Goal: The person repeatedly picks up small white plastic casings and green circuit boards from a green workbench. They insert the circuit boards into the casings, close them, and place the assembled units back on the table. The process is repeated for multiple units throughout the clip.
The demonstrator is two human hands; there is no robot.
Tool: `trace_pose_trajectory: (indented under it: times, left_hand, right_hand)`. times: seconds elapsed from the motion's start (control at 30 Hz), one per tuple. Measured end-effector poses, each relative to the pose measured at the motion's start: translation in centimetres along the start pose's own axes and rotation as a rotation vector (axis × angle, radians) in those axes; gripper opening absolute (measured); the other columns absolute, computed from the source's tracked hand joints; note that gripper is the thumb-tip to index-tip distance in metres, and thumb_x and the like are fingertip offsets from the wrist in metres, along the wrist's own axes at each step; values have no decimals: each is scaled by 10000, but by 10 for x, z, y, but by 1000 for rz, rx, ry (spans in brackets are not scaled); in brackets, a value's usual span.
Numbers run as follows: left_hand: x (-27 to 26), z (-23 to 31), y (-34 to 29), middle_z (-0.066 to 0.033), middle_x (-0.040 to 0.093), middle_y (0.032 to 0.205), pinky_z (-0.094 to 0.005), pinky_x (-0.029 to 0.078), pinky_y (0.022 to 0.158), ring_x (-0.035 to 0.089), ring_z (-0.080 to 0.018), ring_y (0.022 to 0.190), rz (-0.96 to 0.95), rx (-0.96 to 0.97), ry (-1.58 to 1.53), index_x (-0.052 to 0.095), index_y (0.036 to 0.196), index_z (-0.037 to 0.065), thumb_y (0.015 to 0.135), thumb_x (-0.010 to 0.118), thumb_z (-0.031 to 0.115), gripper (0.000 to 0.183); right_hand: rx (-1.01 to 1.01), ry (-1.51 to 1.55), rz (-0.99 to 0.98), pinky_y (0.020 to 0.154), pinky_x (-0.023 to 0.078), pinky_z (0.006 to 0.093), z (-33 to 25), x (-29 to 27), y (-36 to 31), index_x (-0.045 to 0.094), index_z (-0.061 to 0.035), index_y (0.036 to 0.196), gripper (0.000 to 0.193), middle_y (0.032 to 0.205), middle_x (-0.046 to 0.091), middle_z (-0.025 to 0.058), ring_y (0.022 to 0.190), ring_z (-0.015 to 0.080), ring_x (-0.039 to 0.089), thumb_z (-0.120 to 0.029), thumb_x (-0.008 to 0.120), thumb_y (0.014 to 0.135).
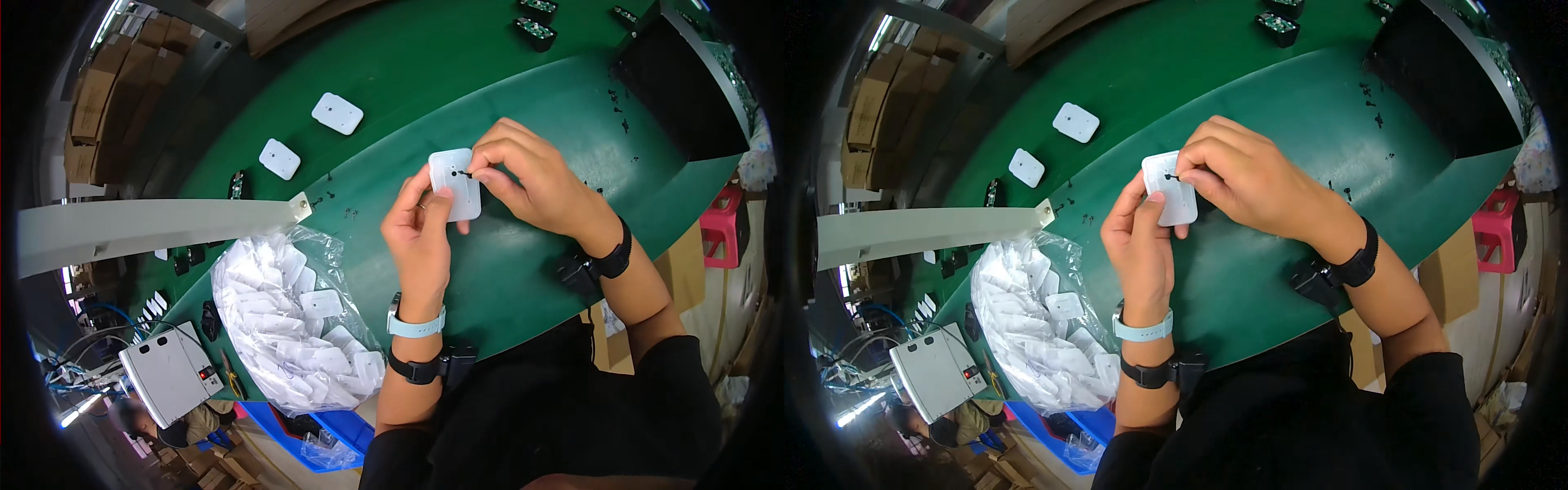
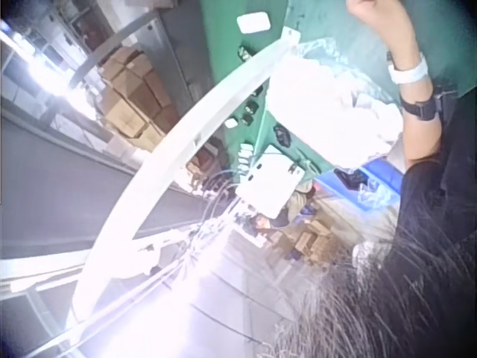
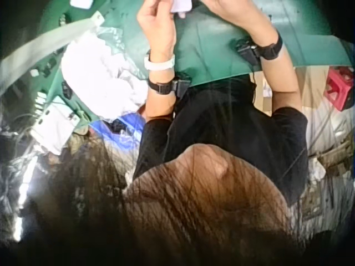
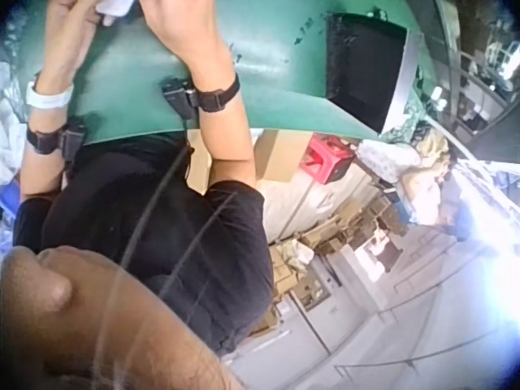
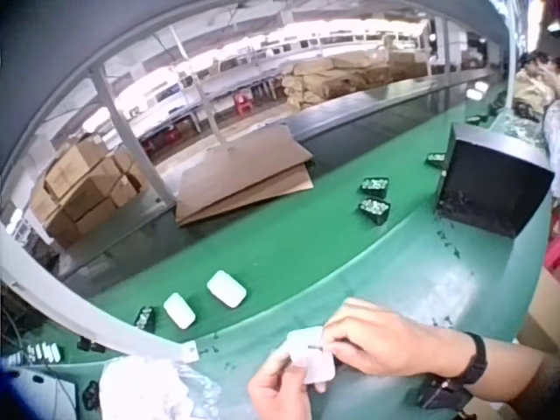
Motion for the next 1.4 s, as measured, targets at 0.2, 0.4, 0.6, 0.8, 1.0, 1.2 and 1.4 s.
trace_pose_trajectory:
  times: [0.2,0.4,0.6,0.8,1.0,1.2,1.4]
  left_hand:
    - [-3,-3,0,-38,644,811,-204,327,463,519,-53,604,-30,-291,-66,693,1144,-72,931,570,33,267]
    - [-10,-7,-1,-85,627,795,-213,243,392,497,-74,567,5,-450,-42,654,1083,-129,896,579,148,342]
    - [-15,-12,-1,-97,616,769,-204,235,359,466,-80,500,-35,-497,-76,650,1012,-119,910,562,142,294]
    - [-12,-12,-3,-84,637,805,-202,271,383,477,-77,515,-32,-505,9,658,1083,-100,922,556,146,312]
    - [-4,-8,-4,-87,672,887,-228,408,507,597,-106,685,-167,-346,197,639,1193,-81,922,549,63,319]
    - [9,-10,-3,-101,674,902,-270,452,555,619,-143,707,-159,-253,152,628,1183,-92,910,543,36,314]
    - [10,-1,-6,-113,658,1081,-305,512,763,635,-177,941,-128,-214,-101,577,1252,-77,919,512,67,369]
  right_hand:
    - [-80,-80,-112,699,482,368,-6,5,-1,590,-13,930,132,884,571,88,820,281,544,33,670,836]
    - [-134,-131,-194,707,481,362,-9,13,-5,576,-9,896,160,888,553,75,838,273,531,54,643,765]
    - [-141,-175,-266,714,492,352,-11,18,-8,590,-16,883,169,893,558,68,851,266,543,42,646,734]
    - [-181,-176,-251,703,509,352,-14,17,-8,603,-21,889,177,908,562,63,875,260,560,39,655,731]
    - [-72,-195,-190,732,536,349,-16,7,-6,615,-23,892,188,977,586,68,950,256,589,58,660,729]
    - [-85,-82,-131,791,541,369,-11,-4,-9,614,-18,885,152,1028,607,84,965,275,598,46,679,764]
    - [192,570,-65,899,522,350,3,-2,-5,567,-26,1256,474,1184,631,97,1096,216,607,-30,772,829]
Point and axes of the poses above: each hand's wrist, its own y-axis towards the middle knuckle, its own x-axis out of the palm, z = x × y, the point moved 6 cm from there along y, towards the middle knuckle
